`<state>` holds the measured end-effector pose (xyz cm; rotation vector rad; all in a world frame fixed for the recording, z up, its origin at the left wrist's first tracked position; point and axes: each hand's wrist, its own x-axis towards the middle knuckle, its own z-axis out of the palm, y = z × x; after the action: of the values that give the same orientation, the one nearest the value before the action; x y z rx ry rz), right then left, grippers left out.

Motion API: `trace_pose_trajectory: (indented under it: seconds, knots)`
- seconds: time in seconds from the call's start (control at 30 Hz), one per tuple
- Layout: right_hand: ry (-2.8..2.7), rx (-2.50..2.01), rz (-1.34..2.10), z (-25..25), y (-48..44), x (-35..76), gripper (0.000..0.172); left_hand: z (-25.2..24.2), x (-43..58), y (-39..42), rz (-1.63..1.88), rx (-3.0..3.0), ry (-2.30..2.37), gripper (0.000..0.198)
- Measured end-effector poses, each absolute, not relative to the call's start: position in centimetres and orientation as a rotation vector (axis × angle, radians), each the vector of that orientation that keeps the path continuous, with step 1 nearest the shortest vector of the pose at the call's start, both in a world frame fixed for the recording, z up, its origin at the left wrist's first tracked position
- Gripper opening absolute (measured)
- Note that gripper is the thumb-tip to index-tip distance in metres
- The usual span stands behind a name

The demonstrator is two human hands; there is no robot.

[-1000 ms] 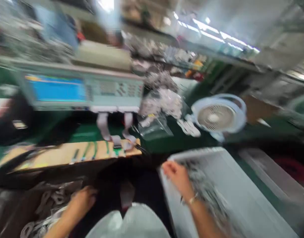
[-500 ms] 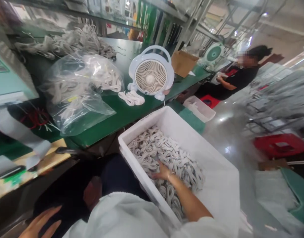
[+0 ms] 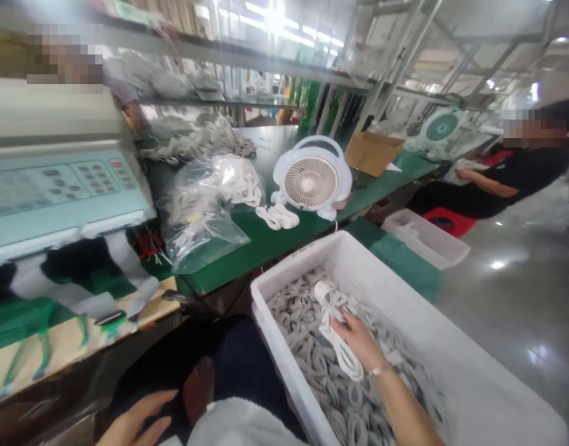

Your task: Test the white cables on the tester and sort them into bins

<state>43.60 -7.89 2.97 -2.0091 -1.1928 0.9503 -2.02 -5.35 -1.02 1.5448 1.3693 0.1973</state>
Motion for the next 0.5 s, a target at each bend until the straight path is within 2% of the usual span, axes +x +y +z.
trace_pose_trajectory:
  seconds: [0.1, 0.2, 0.27, 0.37, 0.43, 0.5]
  knots:
    - [-1.150, -1.495, 1.579, 7.7, -5.3, 36.3, 0.039, 5.1, 3.4, -4.1, 0.371, 1.394, 1.068, 0.037]
    - [-1.362, -1.209, 1.897, 10.9, -3.6, 28.7, 0.034, 9.4, 5.2, -2.8, 0.582, 1.186, 0.915, 0.040]
    - [-1.708, -1.116, 1.857, 12.3, -2.7, 24.9, 0.025, 10.4, 4.1, -2.4, 0.579, 0.978, 0.920, 0.043]
    - [-2.234, -1.033, 1.600, 13.1, -1.5, 21.2, 0.014, 9.7, 1.1, -2.8, 0.494, 0.785, 0.809, 0.045]
    - [-2.399, -1.043, 1.492, 12.7, -0.6, 19.5, 0.012, 8.8, -0.3, -3.5, 0.484, 0.782, 0.730, 0.039]
    - [-2.430, -1.071, 1.467, 11.9, 0.3, 18.1, 0.014, 8.0, -1.1, -4.2, 0.524, 0.799, 0.715, 0.049]
